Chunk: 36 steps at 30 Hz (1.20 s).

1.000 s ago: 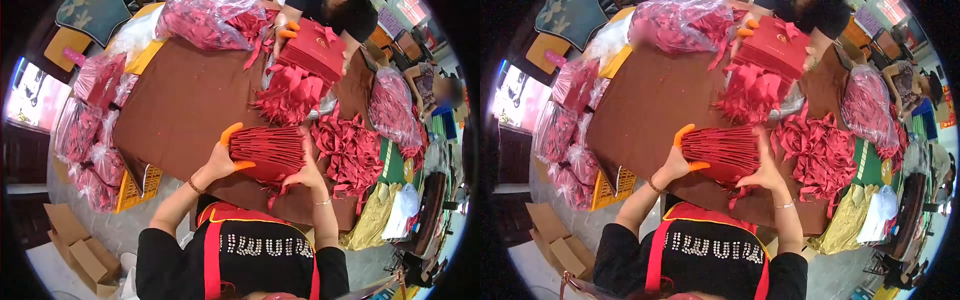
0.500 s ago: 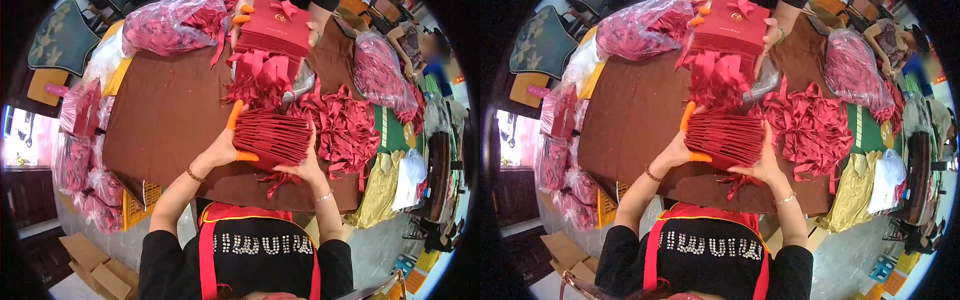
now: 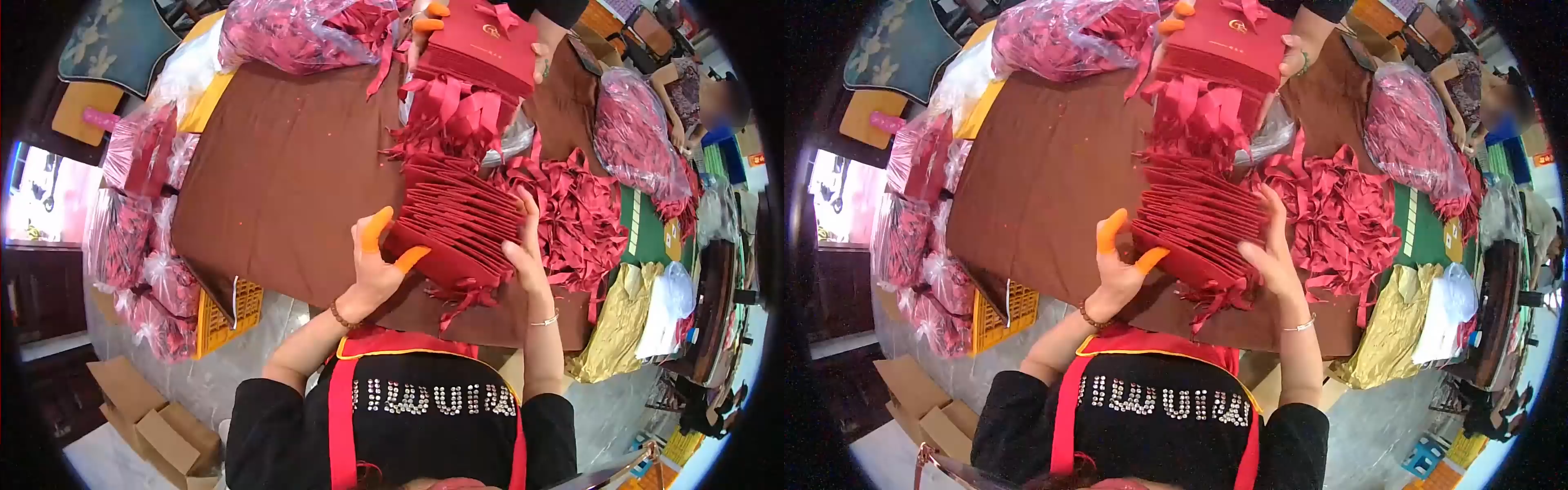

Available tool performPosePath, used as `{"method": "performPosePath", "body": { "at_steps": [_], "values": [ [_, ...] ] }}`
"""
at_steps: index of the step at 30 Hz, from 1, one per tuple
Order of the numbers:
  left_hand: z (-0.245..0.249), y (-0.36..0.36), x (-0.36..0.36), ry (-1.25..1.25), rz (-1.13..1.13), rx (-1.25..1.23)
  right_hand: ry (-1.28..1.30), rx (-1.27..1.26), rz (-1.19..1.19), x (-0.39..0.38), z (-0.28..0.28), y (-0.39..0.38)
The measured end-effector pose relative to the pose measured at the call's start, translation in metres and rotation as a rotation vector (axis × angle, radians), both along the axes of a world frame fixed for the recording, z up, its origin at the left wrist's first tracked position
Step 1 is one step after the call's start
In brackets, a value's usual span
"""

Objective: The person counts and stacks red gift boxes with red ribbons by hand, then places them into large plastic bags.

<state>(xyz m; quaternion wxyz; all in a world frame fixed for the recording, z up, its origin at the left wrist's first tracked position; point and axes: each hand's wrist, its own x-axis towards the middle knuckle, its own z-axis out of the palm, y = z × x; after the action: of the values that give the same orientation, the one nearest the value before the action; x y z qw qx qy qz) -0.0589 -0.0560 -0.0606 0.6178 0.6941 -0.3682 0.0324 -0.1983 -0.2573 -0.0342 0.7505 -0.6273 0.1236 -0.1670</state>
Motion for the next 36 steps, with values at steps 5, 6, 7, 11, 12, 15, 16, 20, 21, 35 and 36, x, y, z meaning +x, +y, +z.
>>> {"method": "performPosePath", "body": {
  "at_steps": [5,6,7,11,12,15,16,20,21,35,36],
  "values": [
    [0.005,0.0,-0.009,0.097,0.023,0.004,0.075,-0.025,-0.059,0.015,0.036,0.009],
    [0.007,0.0,-0.009,0.109,0.04,-0.02,0.048,-0.029,-0.065,0.016,0.034,0.008],
    [0.004,0.001,-0.011,0.111,0.045,-0.026,0.05,-0.036,-0.06,0.016,0.035,0.008],
    [-0.003,0.008,-0.015,0.181,-0.082,-0.047,0.061,-0.003,-0.069,0.017,0.035,0.006],
    [-0.001,0.01,-0.015,0.133,-0.117,-0.057,0.059,-0.016,-0.06,0.017,0.035,0.006],
    [0.009,0.011,-0.012,0.313,-0.293,0.067,0.049,0.014,-0.065,0.017,0.034,0.006],
    [0.015,0.011,-0.011,0.518,-0.365,0.033,0.049,0.011,-0.07,0.017,0.034,0.005],
    [0.017,0.023,0.001,0.77,-0.79,-0.03,0.055,-0.026,-0.063,0.015,0.029,0.003],
    [0.014,0.025,0.001,0.77,-0.797,-0.029,0.041,-0.04,-0.064,0.015,0.026,0.003],
    [-0.004,-0.027,-0.021,0.539,-0.217,-0.426,0.038,0.019,-0.114,0.015,0.027,0.01],
    [-0.005,-0.029,-0.024,0.495,-0.143,-0.358,0.027,0.007,-0.117,0.015,0.024,0.01]
  ]
}}
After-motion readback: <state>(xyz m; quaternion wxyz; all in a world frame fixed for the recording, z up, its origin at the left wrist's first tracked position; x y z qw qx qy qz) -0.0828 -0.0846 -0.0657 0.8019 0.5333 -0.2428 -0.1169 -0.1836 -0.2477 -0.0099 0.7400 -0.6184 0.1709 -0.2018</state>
